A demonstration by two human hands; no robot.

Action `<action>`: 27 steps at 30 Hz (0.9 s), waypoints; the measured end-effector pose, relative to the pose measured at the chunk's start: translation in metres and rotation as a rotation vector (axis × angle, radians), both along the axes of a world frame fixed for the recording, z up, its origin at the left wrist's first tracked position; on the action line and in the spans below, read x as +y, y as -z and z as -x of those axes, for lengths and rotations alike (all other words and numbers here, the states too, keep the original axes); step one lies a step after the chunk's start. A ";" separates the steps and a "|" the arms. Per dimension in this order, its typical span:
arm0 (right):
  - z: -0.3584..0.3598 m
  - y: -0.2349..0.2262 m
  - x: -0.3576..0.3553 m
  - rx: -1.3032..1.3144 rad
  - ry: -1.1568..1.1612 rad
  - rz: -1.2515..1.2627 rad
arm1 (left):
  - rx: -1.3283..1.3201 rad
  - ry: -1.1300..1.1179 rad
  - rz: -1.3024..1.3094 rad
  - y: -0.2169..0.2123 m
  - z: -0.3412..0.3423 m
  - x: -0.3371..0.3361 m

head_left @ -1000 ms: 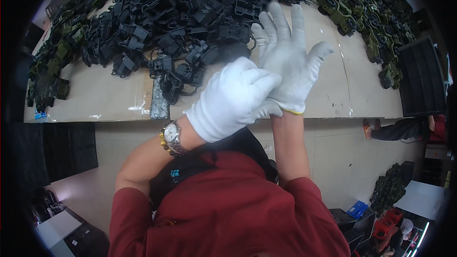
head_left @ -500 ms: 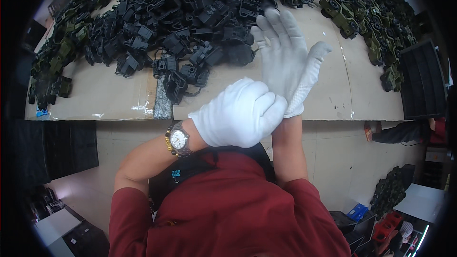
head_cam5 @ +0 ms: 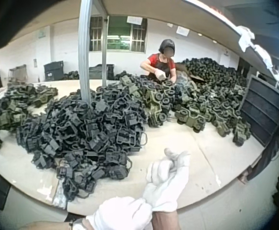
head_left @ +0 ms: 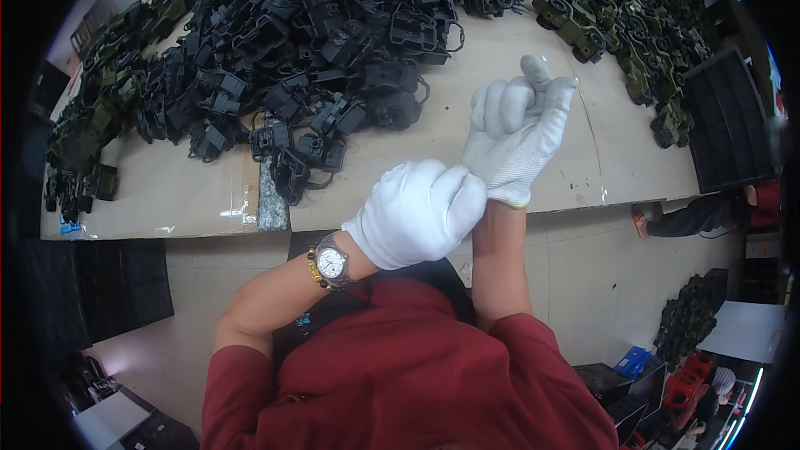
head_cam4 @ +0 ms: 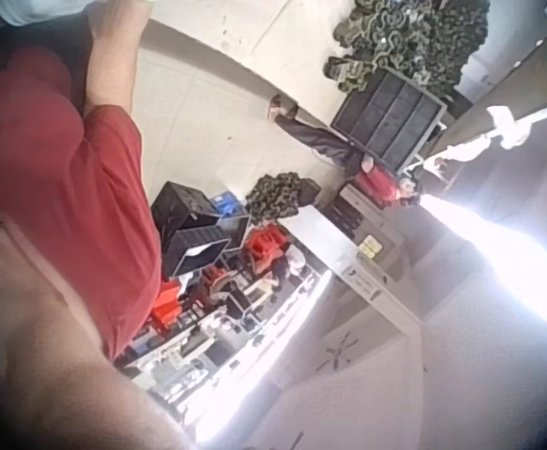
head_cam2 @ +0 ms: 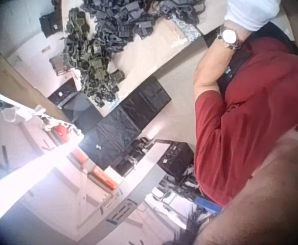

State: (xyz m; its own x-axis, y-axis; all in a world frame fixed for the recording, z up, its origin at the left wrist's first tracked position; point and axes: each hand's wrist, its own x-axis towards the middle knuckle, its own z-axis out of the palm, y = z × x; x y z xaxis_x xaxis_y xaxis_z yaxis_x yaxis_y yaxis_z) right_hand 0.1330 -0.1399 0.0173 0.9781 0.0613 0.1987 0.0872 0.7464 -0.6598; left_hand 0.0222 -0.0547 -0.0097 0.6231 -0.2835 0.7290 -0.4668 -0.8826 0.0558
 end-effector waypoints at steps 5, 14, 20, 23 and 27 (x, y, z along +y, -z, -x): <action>-0.008 -0.004 -0.002 -0.049 0.077 0.003 | -0.118 0.134 0.031 0.002 -0.006 -0.009; -0.008 0.011 -0.030 -0.149 -0.292 -0.196 | 0.205 0.443 0.192 0.021 -0.002 -0.049; -0.008 0.013 -0.039 -0.327 -0.100 0.252 | 0.259 0.508 0.398 0.034 -0.004 -0.052; -0.016 0.004 -0.037 -0.396 -0.314 0.403 | 0.360 0.511 0.319 0.035 -0.008 -0.035; -0.090 -0.012 -0.007 -0.426 0.154 0.938 | 0.377 0.381 0.257 0.022 -0.013 -0.006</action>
